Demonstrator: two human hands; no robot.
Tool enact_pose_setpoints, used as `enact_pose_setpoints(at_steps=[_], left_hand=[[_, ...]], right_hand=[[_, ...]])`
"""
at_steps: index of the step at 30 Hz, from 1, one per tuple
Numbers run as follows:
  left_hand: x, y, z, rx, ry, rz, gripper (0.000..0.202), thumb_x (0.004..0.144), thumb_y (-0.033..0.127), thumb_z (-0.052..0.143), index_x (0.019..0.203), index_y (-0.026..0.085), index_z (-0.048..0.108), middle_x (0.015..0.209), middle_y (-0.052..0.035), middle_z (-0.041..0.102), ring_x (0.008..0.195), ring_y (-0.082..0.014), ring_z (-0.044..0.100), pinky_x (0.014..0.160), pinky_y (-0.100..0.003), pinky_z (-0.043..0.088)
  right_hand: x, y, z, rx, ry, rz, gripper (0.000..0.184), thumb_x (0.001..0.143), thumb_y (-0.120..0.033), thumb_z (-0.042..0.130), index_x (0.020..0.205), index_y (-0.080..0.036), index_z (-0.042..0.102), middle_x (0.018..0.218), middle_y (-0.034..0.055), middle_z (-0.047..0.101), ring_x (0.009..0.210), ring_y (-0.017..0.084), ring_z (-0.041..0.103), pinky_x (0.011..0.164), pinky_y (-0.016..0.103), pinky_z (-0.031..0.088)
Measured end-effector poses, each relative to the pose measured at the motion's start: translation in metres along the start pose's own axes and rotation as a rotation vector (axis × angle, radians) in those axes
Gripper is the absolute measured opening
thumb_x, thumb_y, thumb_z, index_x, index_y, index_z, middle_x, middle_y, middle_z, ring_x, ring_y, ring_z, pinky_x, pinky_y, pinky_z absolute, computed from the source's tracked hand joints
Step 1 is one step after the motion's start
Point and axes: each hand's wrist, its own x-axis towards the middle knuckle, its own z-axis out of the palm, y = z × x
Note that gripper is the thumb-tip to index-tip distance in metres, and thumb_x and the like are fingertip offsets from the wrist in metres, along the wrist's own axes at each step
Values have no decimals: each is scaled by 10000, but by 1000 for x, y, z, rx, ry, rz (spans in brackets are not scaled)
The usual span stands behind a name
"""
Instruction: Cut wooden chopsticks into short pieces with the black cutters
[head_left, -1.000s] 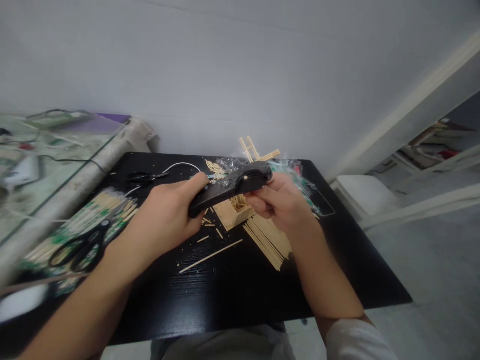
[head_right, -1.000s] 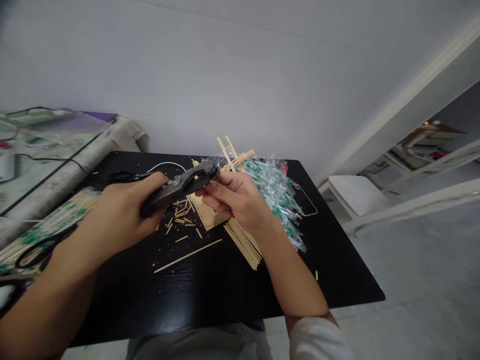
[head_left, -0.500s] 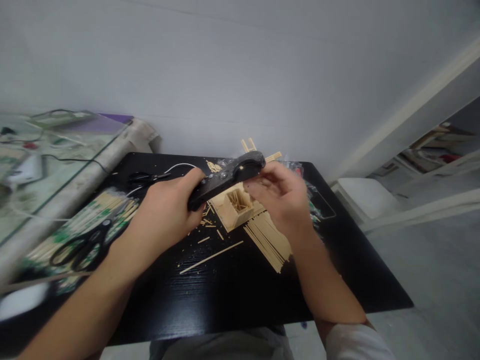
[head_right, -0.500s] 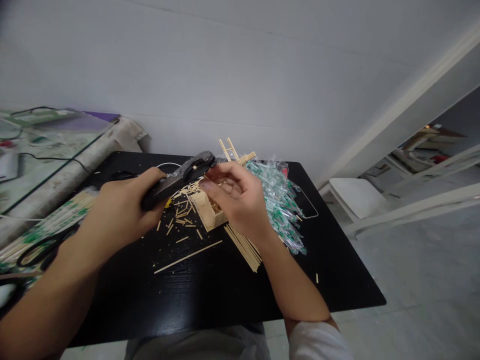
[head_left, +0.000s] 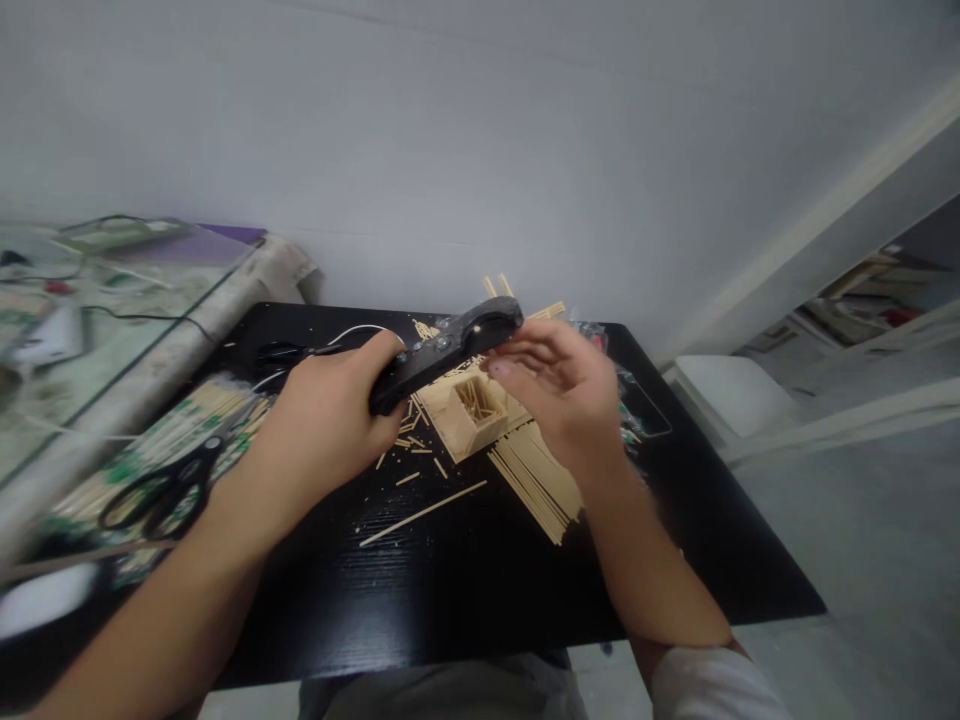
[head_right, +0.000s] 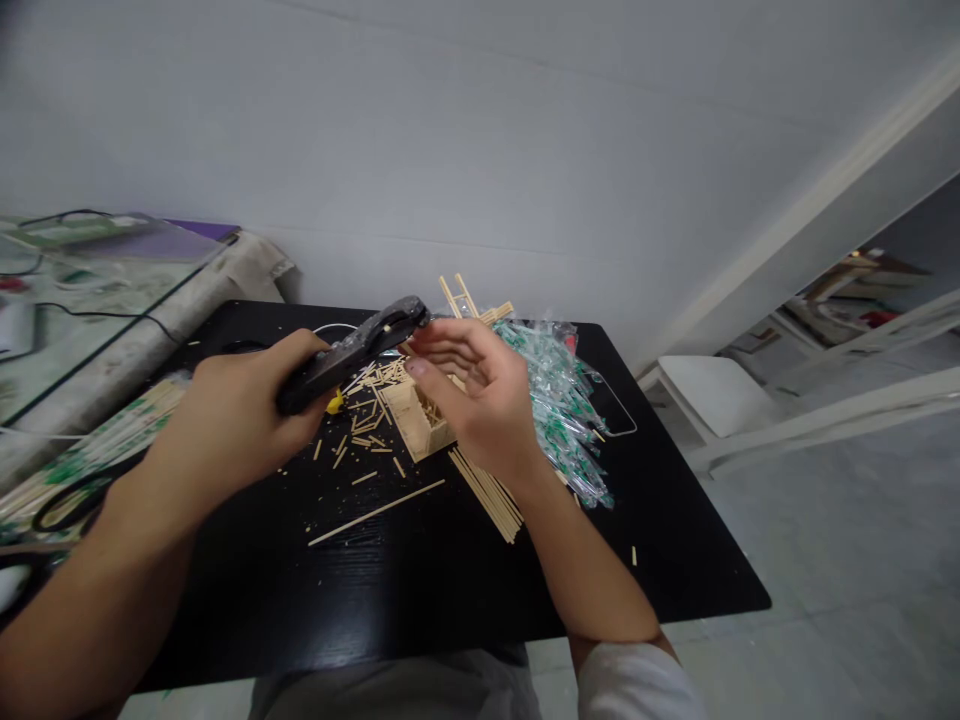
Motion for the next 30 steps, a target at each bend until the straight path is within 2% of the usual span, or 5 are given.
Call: enact_pose_setpoints(at_steps=[6, 13, 18, 22, 30], left_hand=[[0, 3, -1, -3, -15, -5, 183, 849, 275, 569, 1017, 223, 622, 782, -46, 728, 681, -243, 679, 615, -318, 442], [-1, 3, 0, -1, 6, 1, 204, 840, 272, 569, 1029, 213, 621, 778, -53, 715, 664, -236, 662, 602, -315, 426], [-3, 0, 2, -35, 22, 40, 245, 841, 262, 567, 1075, 214, 626, 794, -44, 713, 673, -229, 658, 606, -306, 421], [-3, 1, 1, -60, 33, 70, 267, 835, 240, 558, 1089, 214, 636, 801, -41, 715, 663, -223, 651, 612, -307, 421], [-3, 0, 1, -49, 12, 62, 256, 823, 244, 565, 1071, 235, 628, 824, -36, 728, 693, -222, 660, 632, -305, 435]], right_hand=[[0, 6, 4, -14, 20, 18, 135, 849, -261, 804, 927, -213, 704, 826, -1, 709, 690, 128, 667, 656, 289, 601], [-1, 9, 8, 32, 48, 10, 115, 854, -255, 801, 895, -227, 698, 765, -22, 676, 592, 98, 596, 536, 255, 522], [-1, 5, 10, 48, 74, 11, 132, 818, -245, 823, 834, -220, 694, 762, -8, 714, 599, 110, 603, 564, 269, 521], [-2, 3, 9, 39, 53, -7, 116, 844, -265, 804, 839, -215, 699, 741, 3, 716, 613, 128, 624, 602, 296, 537], [-3, 4, 5, 29, 10, 14, 194, 874, -369, 806, 860, -214, 690, 696, 0, 679, 608, 134, 609, 562, 290, 497]])
